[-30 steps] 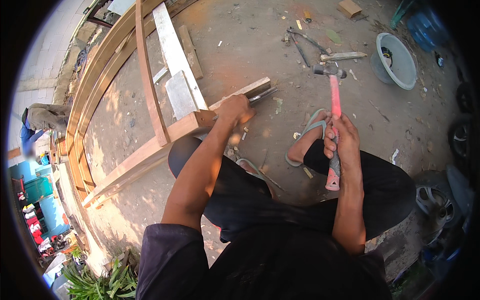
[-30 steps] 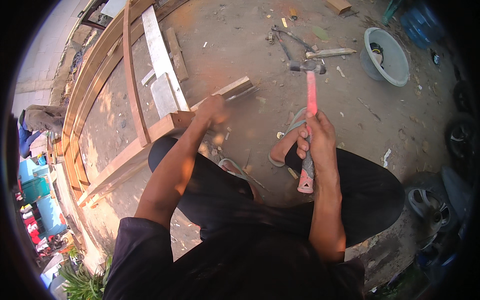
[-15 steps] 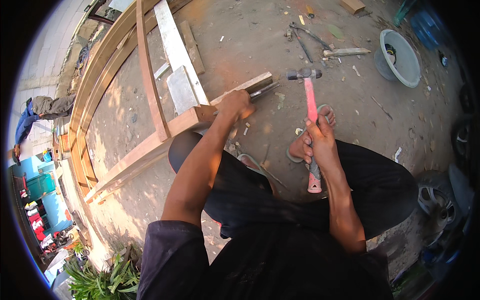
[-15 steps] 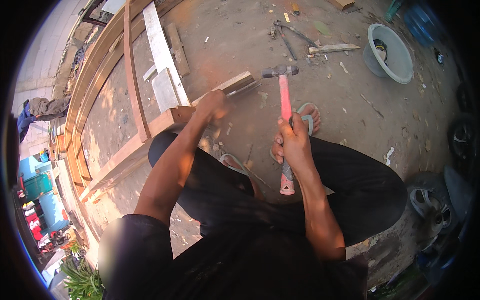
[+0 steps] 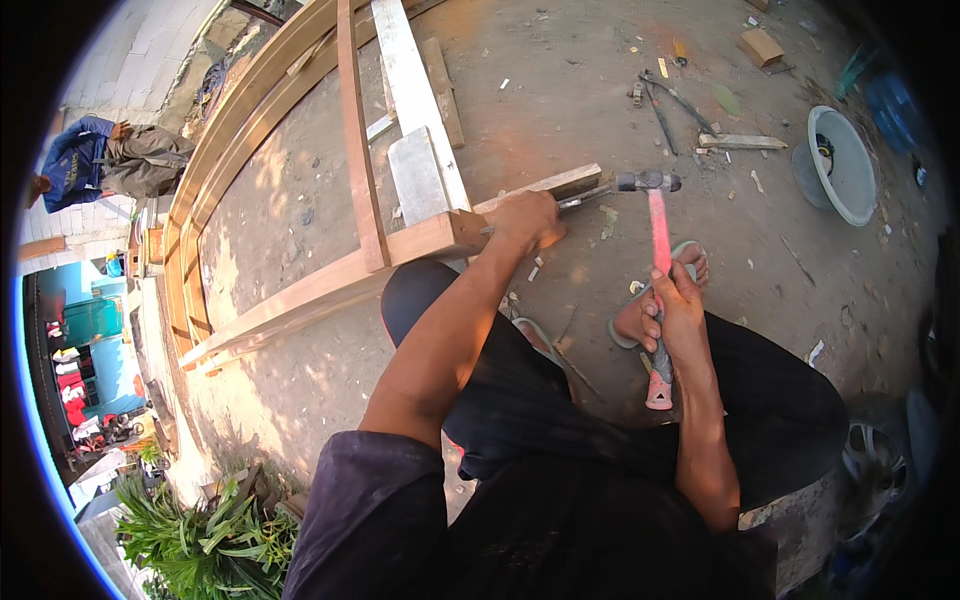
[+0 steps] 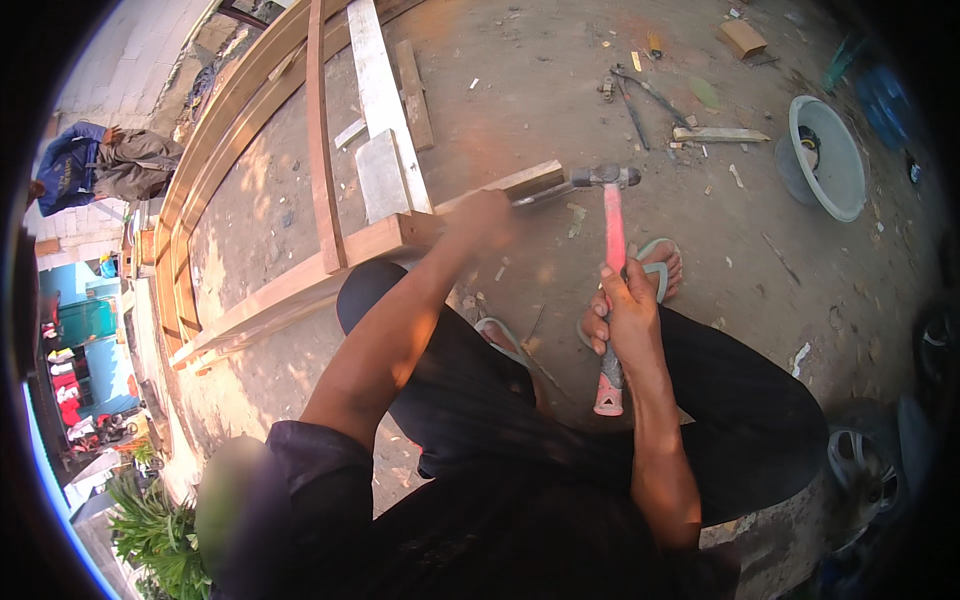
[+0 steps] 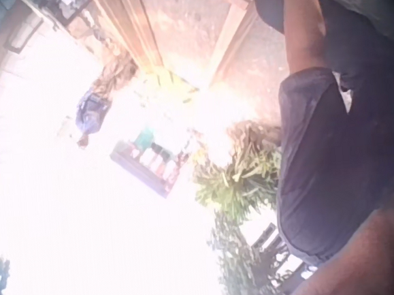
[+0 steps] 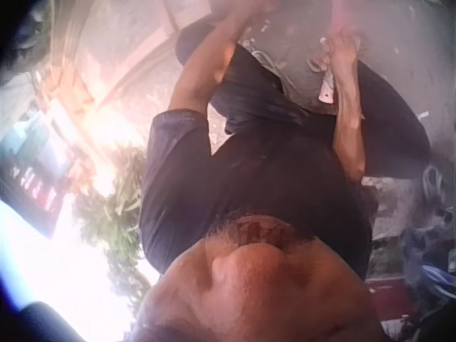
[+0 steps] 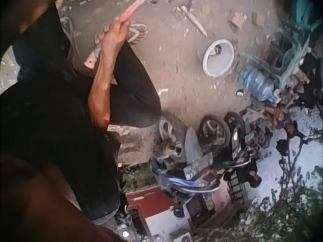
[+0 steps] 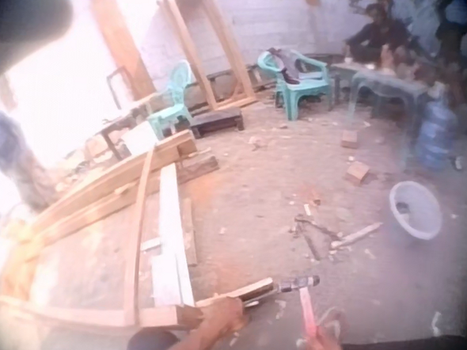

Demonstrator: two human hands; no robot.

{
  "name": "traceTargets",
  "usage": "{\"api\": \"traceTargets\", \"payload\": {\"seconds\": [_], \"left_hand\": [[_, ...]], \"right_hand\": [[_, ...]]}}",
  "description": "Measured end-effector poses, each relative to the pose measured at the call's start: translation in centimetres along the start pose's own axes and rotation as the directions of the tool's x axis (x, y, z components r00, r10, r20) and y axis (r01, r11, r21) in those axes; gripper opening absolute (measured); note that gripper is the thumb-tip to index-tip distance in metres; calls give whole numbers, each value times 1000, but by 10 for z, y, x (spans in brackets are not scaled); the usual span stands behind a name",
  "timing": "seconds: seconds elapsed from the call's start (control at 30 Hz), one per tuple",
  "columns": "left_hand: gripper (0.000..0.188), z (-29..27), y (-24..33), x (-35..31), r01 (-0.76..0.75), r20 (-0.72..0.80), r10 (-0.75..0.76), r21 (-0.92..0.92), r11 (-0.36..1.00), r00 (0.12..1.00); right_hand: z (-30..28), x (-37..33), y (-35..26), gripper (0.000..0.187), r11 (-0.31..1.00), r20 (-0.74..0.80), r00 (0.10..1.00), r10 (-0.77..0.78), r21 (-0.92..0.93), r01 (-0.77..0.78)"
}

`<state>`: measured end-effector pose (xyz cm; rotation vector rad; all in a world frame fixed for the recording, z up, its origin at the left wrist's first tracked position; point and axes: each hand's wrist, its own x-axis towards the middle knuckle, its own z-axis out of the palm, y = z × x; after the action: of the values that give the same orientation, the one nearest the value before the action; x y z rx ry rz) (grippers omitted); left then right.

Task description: The person assembles a wooden frame by holding a nail against the wood and striking it with a hammer to secure the joints.

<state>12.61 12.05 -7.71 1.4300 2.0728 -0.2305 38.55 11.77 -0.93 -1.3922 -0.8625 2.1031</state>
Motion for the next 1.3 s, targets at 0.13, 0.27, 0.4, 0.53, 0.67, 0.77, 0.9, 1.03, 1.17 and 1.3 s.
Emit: {"api": "traceTargets", "payload": {"seconds": [0.13,0.27,0.4,0.53,0.67,0.77,0.9,1.03,1.17,1.3], "left_hand": [[43,-3,0,-1,33,33,-33,1,999,999],[45,0,-3,1,53,19,-53,-5,999,998],[46,1,1,1,-28,-37,27,-8,1000,999],[45,4,-1,5,30,-20,-29,21,999,999],[46,5,-10,9,-1,24,0,31,1000,1000],[46,5,-1,4,16,4,-16,-4,1000,1000],[47,-3,1,-1,-12,-14,12,17,1000,1000],[46,-3,-5,1,88,55,-86,-26,996,995],[38,2,-2,-3,-9,-51,10,7,1000,999],[33,6,3,-3,57,-63,-56,27,998,996]], "right_hand": [[-3,-4,0,17,991,138,982,129,-62,-122],[-26,-1,-30,23,987,-119,983,-143,57,151],[-29,12,-58,16,890,-489,816,-308,155,429],[-1,-5,-7,14,993,-115,989,-95,-75,87],[1,-8,-3,12,988,113,987,117,-110,-105],[-9,-2,-4,13,998,41,998,49,-45,-48],[-2,5,11,15,986,222,961,166,-50,-159],[-20,6,-7,16,995,52,997,57,78,-61],[-38,6,-21,18,993,-77,996,-41,104,49],[-40,13,-6,18,991,-142,988,-57,112,73]]}}
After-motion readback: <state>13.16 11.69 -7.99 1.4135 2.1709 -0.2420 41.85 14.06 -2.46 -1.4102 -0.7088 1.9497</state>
